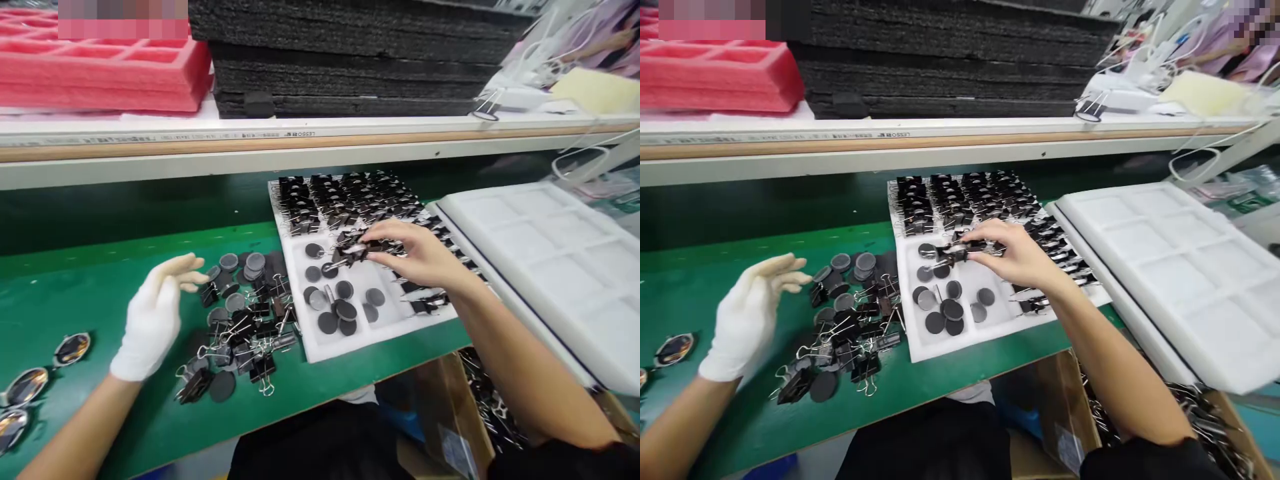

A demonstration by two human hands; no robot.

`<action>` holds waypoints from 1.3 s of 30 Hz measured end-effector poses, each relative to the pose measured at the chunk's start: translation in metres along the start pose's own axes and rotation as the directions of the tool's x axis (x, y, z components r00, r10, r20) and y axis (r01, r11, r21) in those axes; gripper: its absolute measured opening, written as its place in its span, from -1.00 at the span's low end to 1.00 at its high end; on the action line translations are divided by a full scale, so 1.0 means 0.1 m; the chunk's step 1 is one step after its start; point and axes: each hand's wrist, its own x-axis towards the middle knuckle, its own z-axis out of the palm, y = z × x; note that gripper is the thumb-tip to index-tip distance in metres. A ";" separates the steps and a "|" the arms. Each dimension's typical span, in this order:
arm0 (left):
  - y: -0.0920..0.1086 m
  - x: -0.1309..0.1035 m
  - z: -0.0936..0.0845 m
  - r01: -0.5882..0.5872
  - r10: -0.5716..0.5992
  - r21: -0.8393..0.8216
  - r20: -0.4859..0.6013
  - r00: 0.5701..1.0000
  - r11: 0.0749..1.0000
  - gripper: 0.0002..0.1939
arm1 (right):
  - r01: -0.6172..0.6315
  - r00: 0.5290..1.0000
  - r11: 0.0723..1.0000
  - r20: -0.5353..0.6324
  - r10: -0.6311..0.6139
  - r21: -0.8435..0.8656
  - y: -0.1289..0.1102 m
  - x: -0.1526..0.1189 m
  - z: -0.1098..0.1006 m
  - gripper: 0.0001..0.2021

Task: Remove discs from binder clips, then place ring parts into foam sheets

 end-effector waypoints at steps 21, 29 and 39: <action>-0.04 0.03 0.02 0.051 -0.052 0.115 0.007 0.999 0.992 -0.59 | -0.075 0.997 0.806 -0.029 0.072 -0.587 0.68 -0.35 0.20 -0.81; 0.02 0.02 0.01 -0.004 -0.007 0.275 0.038 0.999 0.961 -0.57 | 0.032 0.999 0.738 0.027 -0.019 -0.674 0.31 -0.42 0.21 -0.71; 0.01 0.01 0.03 0.020 -0.044 0.316 0.071 0.997 0.949 -0.58 | 0.167 0.986 0.700 0.112 -0.124 -0.695 0.28 -0.27 0.30 -0.78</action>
